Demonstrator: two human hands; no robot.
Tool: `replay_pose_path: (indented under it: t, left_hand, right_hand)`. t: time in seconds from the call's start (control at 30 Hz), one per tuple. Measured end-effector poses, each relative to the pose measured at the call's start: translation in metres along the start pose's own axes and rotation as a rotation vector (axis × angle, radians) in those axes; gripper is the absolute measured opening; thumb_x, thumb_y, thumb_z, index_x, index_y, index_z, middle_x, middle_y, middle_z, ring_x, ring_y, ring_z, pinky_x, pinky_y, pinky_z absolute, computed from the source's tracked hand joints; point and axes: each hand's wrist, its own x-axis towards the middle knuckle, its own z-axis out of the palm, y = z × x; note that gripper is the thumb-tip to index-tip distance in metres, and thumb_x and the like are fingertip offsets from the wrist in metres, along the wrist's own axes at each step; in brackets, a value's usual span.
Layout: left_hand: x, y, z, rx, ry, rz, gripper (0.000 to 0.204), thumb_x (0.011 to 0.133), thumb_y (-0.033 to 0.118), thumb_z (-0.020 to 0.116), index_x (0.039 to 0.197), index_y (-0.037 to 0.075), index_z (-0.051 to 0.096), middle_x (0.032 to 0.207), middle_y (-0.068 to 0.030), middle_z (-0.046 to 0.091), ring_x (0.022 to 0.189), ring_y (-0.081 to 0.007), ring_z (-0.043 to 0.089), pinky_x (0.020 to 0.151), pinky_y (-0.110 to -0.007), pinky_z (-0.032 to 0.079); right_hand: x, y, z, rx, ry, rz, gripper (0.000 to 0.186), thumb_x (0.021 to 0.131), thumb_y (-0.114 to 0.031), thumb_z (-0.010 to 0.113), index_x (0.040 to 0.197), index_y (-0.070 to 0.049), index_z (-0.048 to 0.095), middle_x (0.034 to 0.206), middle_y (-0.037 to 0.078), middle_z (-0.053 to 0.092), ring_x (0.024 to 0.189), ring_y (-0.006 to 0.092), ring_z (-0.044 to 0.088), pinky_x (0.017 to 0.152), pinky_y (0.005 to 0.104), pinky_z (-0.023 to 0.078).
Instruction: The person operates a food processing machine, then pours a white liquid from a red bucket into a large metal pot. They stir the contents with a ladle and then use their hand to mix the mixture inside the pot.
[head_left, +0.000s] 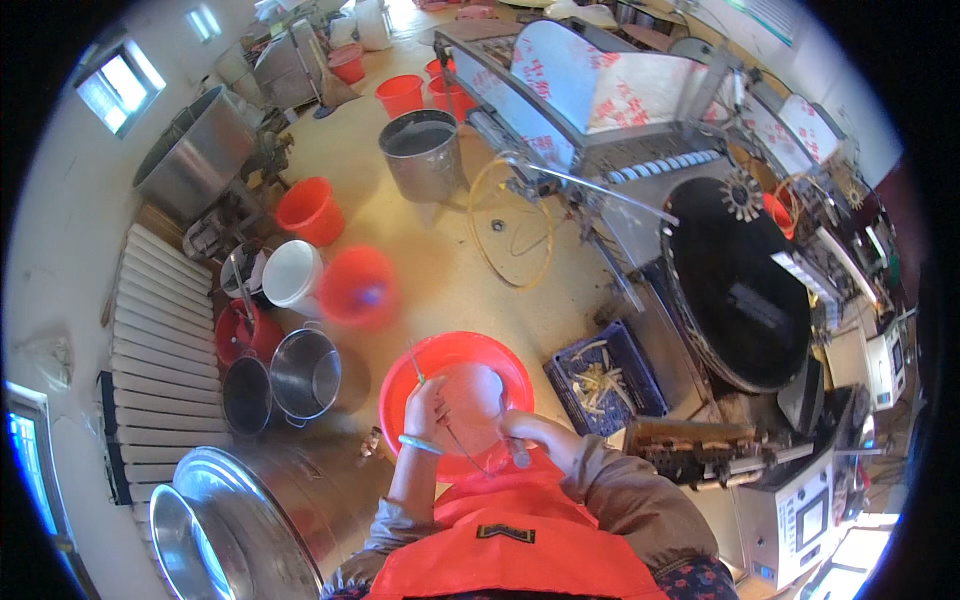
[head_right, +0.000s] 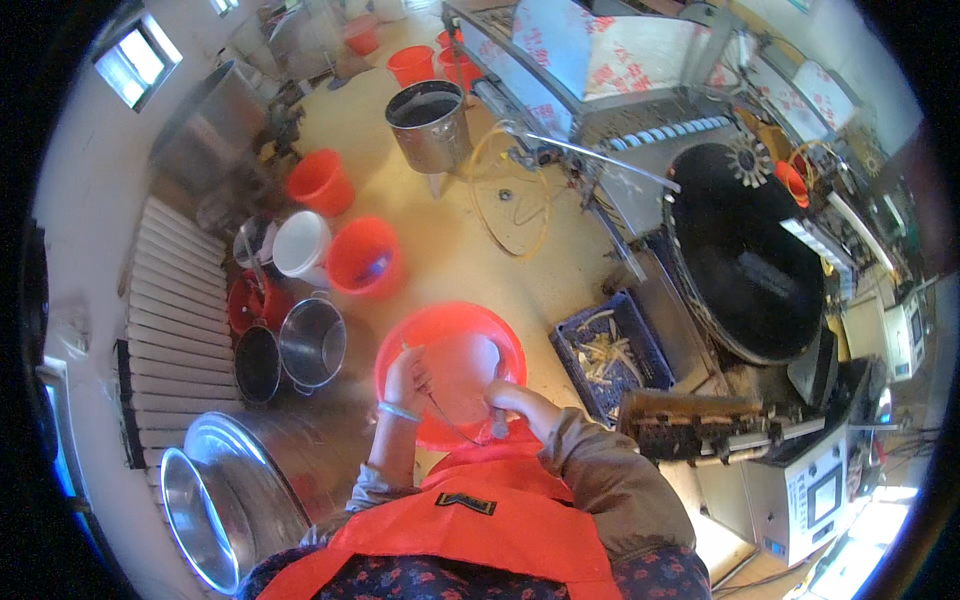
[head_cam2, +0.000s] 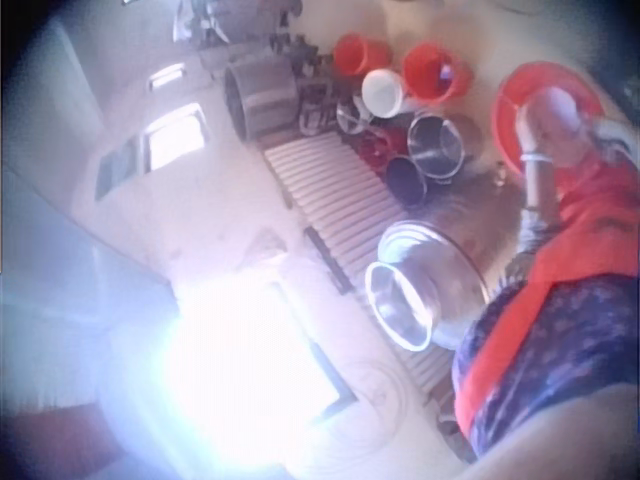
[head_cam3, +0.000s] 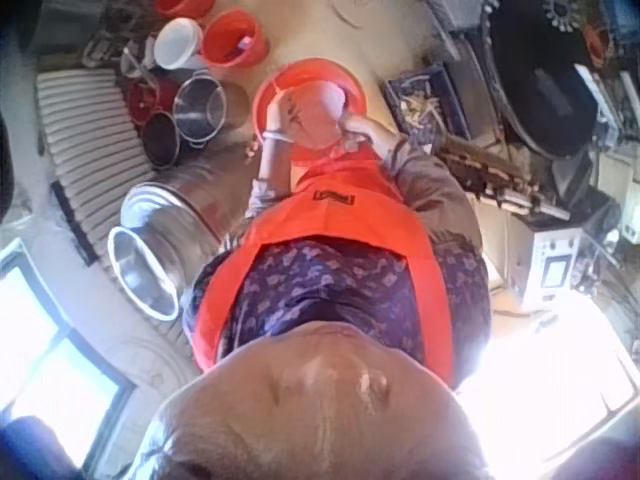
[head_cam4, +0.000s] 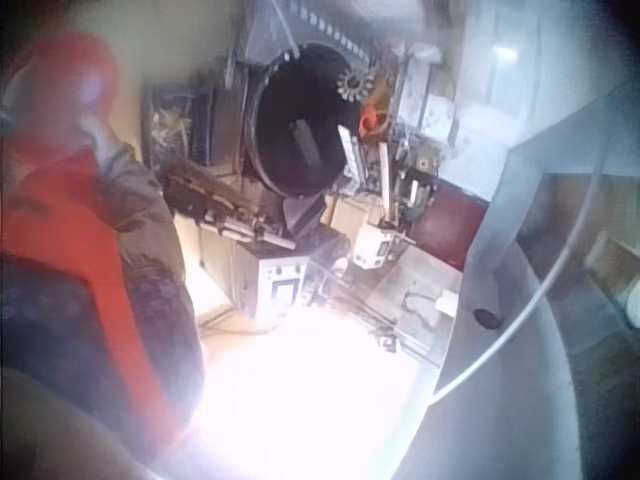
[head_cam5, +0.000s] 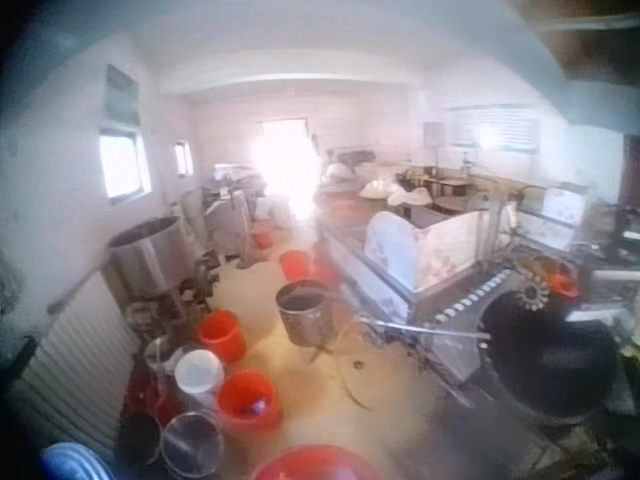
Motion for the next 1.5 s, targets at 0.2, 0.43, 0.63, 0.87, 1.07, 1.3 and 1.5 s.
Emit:
replay_pose_path:
  t: [0.2,0.43,0.63,0.87,1.07,1.3,1.5]
  left_hand:
    - [0.105,0.093,0.037,-0.018,0.041,0.016,0.021,0.080,0.017,0.060,0.071,0.017,0.041,0.051,0.0072,0.027,0.039,-0.0064,0.025,0.039,-0.024,0.022]
    - [0.213,0.201,0.085,-0.064,0.017,0.050,0.017,0.082,0.017,0.057,0.074,0.017,0.043,0.050,0.0080,0.028,0.038,-0.0058,0.025,0.038,-0.023,0.021]
    - [0.303,0.302,0.114,-0.133,-0.026,0.132,0.011,0.084,0.018,0.055,0.077,0.015,0.047,0.048,0.0080,0.028,0.038,-0.0061,0.024,0.039,-0.024,0.020]
    - [0.423,0.406,0.127,-0.236,0.030,0.089,0.013,0.084,0.019,0.055,0.075,0.016,0.048,0.048,0.0079,0.026,0.038,-0.0064,0.023,0.039,-0.024,0.020]
    - [0.512,0.476,0.123,-0.218,0.029,0.167,0.016,0.086,0.021,0.055,0.073,0.017,0.047,0.049,0.0078,0.026,0.038,-0.0069,0.024,0.038,-0.023,0.020]
    - [0.611,0.562,0.141,-0.248,0.262,0.255,0.022,0.084,0.018,0.056,0.068,0.017,0.042,0.049,0.0065,0.026,0.038,-0.0079,0.024,0.036,-0.023,0.020]
    - [0.664,0.628,0.157,-0.286,0.446,0.232,0.026,0.083,0.018,0.058,0.064,0.015,0.040,0.047,0.0063,0.024,0.036,-0.0071,0.021,0.035,-0.023,0.018]
  right_hand:
    - [0.012,-0.135,0.027,-1.783,0.264,-0.074,0.042,0.080,-0.014,0.053,0.116,0.006,0.046,0.076,0.022,0.059,0.073,0.0374,0.061,0.061,0.0454,0.049]
    - [-0.002,-0.305,0.090,-1.826,0.432,-0.249,0.049,0.088,-0.012,0.038,0.134,0.002,0.028,0.098,0.029,0.053,0.080,0.0401,0.061,0.063,0.0461,0.051]
    - [0.035,-0.434,0.113,-1.829,0.379,-0.303,0.051,0.086,-0.008,0.038,0.136,-0.002,0.028,0.096,0.026,0.053,0.079,0.0380,0.060,0.064,0.0454,0.050]
    - [0.096,-0.546,0.112,-1.681,0.425,-0.486,0.065,0.076,0.002,0.044,0.138,-0.008,0.029,0.085,0.020,0.053,0.075,0.0358,0.057,0.065,0.0419,0.046]
    - [0.136,-0.652,0.098,-0.686,0.111,-0.310,0.068,0.076,0.002,0.049,0.139,-0.008,0.027,0.076,0.007,0.049,0.057,0.0148,0.049,0.049,0.0297,0.042]
    - [0.195,-0.805,0.062,-0.131,0.055,-0.214,0.068,0.077,0.001,0.048,0.141,-0.011,0.025,0.080,0.007,0.051,0.047,0.0089,0.045,0.040,0.0232,0.037]
    - [0.297,-0.908,-0.023,-0.034,0.228,-0.218,0.061,0.079,-0.001,0.050,0.136,-0.004,0.030,0.072,0.007,0.053,0.050,0.0101,0.048,0.039,0.0239,0.042]
